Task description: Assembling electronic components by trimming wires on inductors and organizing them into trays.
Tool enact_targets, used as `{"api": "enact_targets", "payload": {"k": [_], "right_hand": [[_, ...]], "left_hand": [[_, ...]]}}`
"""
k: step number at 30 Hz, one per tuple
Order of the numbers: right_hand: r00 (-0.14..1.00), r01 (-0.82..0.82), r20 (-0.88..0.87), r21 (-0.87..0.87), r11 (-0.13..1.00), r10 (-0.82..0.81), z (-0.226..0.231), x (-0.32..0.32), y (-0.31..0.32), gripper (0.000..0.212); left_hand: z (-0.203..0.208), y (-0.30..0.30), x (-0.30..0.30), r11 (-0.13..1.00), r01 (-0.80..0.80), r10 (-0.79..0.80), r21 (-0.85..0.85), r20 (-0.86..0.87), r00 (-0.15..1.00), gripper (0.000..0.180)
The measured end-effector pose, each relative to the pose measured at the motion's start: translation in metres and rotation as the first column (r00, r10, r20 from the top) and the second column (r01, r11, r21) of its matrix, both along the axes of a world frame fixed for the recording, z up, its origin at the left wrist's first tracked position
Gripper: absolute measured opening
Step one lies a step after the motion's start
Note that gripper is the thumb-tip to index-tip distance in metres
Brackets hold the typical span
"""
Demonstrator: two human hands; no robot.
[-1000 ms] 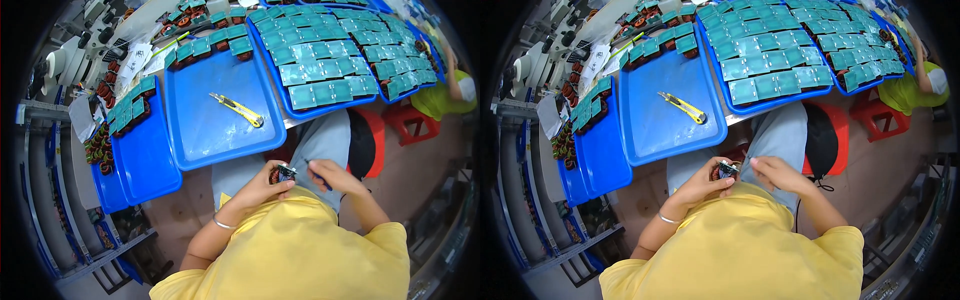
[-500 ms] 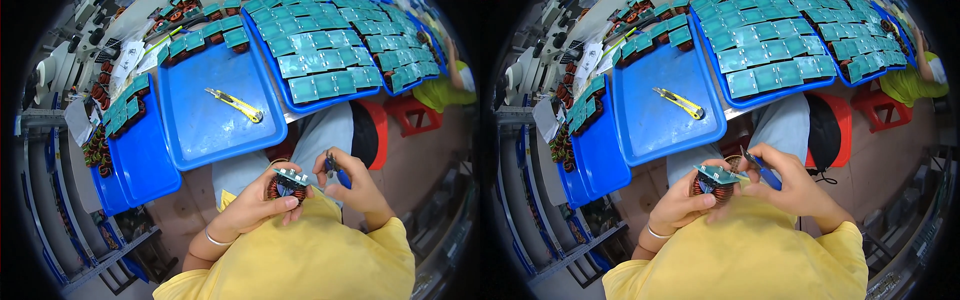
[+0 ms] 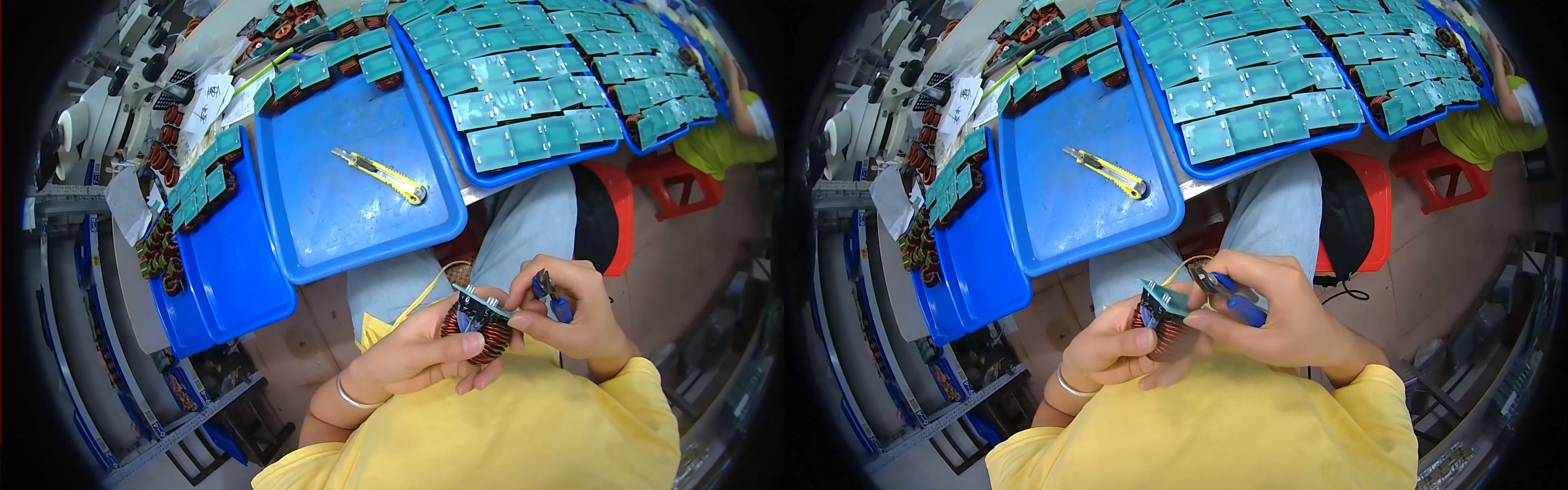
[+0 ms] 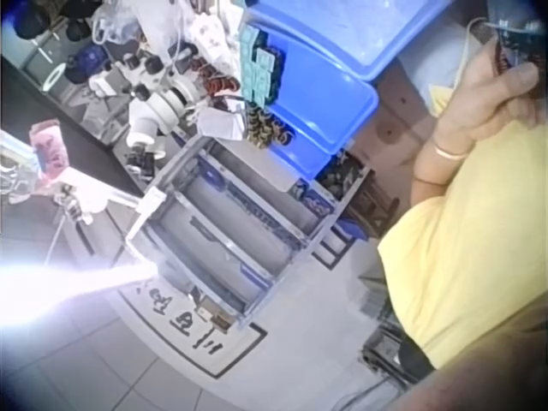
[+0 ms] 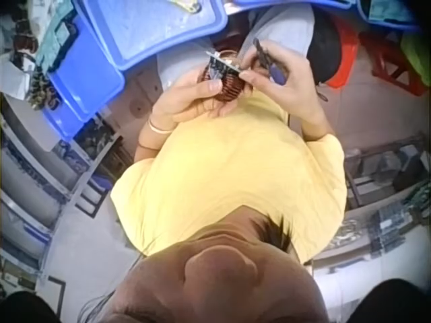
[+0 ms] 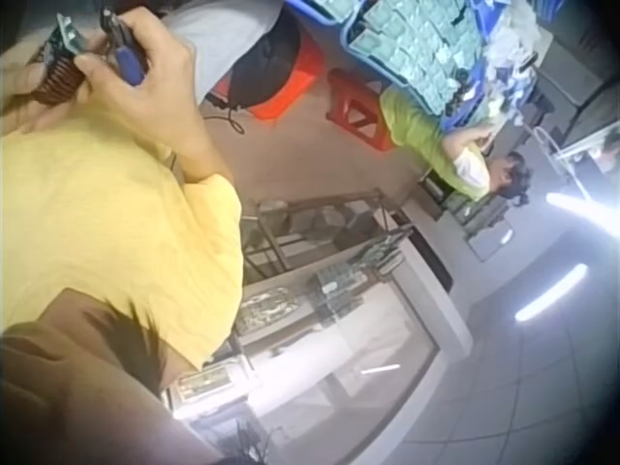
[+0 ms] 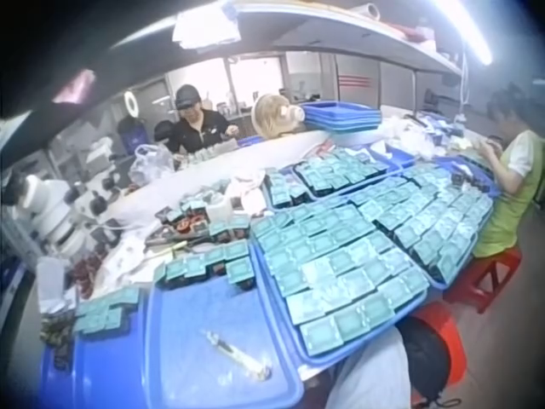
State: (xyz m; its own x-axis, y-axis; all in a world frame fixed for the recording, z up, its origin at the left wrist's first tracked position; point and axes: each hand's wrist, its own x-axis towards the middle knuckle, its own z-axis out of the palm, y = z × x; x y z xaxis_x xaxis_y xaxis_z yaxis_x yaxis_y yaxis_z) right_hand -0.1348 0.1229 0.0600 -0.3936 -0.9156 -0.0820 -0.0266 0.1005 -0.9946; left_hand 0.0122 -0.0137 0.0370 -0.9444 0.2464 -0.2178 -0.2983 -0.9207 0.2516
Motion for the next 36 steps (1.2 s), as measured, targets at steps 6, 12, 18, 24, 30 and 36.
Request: {"api": "enact_targets", "payload": {"k": [6, 12, 18, 24, 30, 36], "right_hand": [[0.998, 0.033, -0.057, -0.038, 0.999, -0.035, -0.002, -0.001, -0.003, 0.013], [0.964, 0.079, -0.24, -0.171, 0.982, -0.119, 0.005, -0.003, -0.006, 0.012], [0.92, 0.063, -0.334, -0.388, 0.92, -0.204, 0.018, -0.014, -0.014, 0.015], [0.877, 0.028, -0.396, -0.52, 0.854, -0.27, 0.029, -0.021, -0.012, 0.015], [0.867, 0.038, -0.405, -0.525, 0.85, -0.29, 0.037, -0.022, -0.01, 0.017], [0.879, 0.049, -0.39, -0.497, 0.867, -0.273, 0.042, -0.026, -0.006, 0.017]], "left_hand": [[-0.005, -0.001, 0.001, 0.984, 0.09, -0.084, 0.153, -0.044, 0.995, 0.041], [0.008, 0.003, -0.008, 0.993, 0.073, -0.067, 0.098, -0.06, 0.996, 0.042], [0.026, 0.001, -0.025, 0.988, -0.01, -0.014, -0.151, -0.155, 0.988, 0.058], [0.041, 0.002, -0.03, 0.94, 0.008, -0.055, -0.341, -0.13, 0.99, 0.077], [0.046, 0.009, -0.032, 0.976, 0.009, -0.058, -0.219, -0.219, 0.974, 0.059], [0.044, 0.008, -0.035, 0.984, 0.135, -0.161, -0.114, -0.27, 0.949, 0.059]]}}
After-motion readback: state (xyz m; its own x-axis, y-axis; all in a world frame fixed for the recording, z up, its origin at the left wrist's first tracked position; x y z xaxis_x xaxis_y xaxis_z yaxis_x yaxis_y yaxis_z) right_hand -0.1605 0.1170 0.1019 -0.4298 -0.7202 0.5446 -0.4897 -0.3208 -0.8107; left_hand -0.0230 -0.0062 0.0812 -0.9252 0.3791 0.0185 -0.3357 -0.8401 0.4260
